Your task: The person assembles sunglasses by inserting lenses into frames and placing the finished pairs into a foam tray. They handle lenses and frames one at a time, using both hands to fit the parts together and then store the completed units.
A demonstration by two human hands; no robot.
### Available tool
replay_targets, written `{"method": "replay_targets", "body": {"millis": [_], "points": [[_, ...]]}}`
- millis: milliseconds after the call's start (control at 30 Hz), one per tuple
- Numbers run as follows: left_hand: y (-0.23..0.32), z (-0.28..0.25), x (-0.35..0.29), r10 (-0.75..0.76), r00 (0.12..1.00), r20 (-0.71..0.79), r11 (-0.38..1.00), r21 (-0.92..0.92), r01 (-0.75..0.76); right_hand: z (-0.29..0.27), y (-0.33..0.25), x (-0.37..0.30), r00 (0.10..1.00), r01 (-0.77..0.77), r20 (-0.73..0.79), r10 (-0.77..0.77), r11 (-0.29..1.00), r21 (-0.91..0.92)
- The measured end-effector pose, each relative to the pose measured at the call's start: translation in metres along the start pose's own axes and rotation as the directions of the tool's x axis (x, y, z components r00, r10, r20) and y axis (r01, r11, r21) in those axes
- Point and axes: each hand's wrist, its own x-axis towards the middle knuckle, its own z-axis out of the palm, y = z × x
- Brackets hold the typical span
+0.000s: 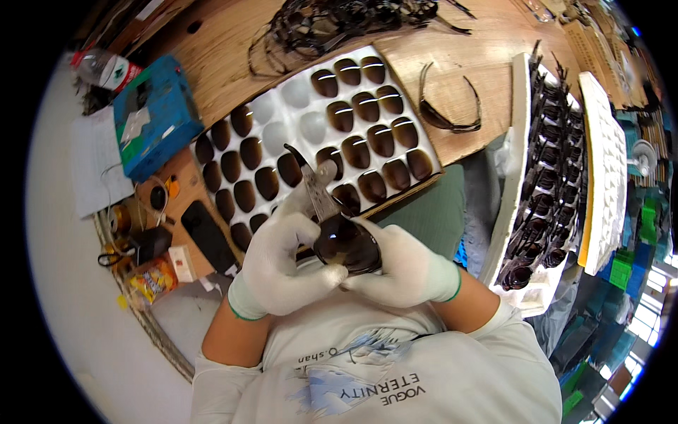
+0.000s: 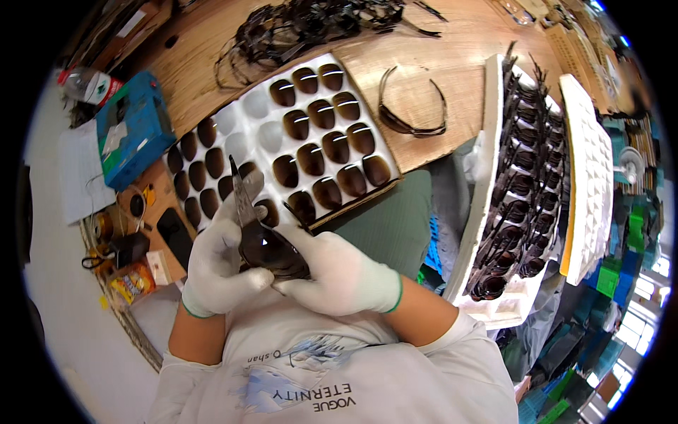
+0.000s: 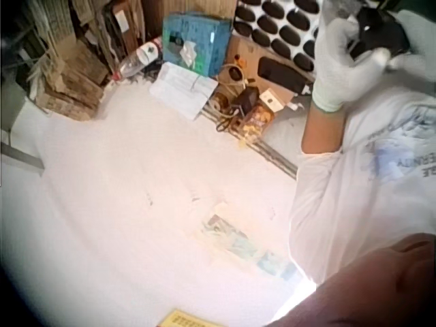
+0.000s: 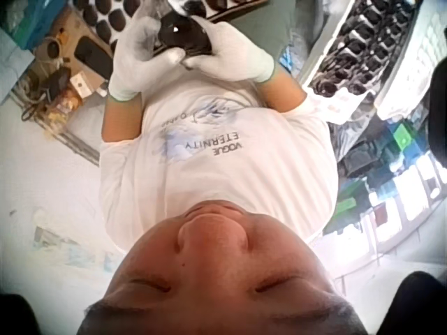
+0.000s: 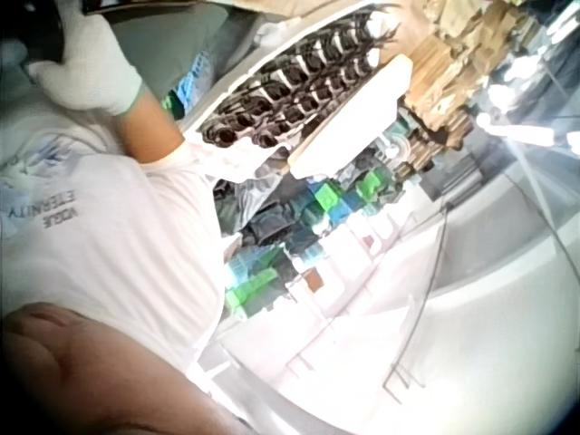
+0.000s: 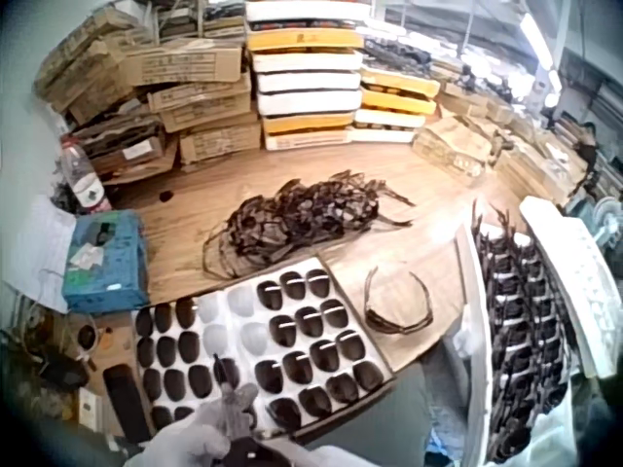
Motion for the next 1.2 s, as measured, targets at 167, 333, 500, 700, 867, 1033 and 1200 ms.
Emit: {"method": "replay_targets", "body": {"millis": [167,333,500,700,867,1033,1200], "points": [[-0.014,0.000,0.023,0.069,0.997,-0.031,0.861,0.506,-0.044,-0.014,0.022,0.007,0.898,-0.045,-0.414,-0.151,0.903,-0.427],[-0.034,-0.005,0.014,-0.153,0.987,-0.042,0.944,0.290,0.158,-0.123,0.104,0.010,0.703,-0.481,-0.539,-0.464,0.247,-0.841],[-0.030,-0.005,0.017,-0.259,0.966,-0.023,0.926,0.279,0.255,-0.180,0.133,0.039,0.868,-0.438,-0.469,-0.162,0.194,-0.878],[-0.029,-0.011,0.007,-0.315,0.943,-0.104,0.907,0.261,0.332,-0.200,0.111,0.064,0.848,-0.528,-0.494,0.192,0.227,-0.818],[-0.034,0.000,0.005,-0.276,0.957,-0.084,0.923,0.254,0.288,-0.212,0.088,0.073,0.830,-0.533,-0.425,0.362,0.286,-0.797],[-0.026,0.008,0.004,-0.266,0.963,-0.038,0.907,0.328,0.263,-0.179,0.104,0.046,0.841,-0.513,-0.541,0.009,0.330,-0.793],[-0.033,0.017,-0.010,-0.300,0.951,-0.074,0.895,0.323,0.308,-0.174,0.134,0.050,0.796,-0.528,-0.592,-0.126,0.332,-0.781]]}}
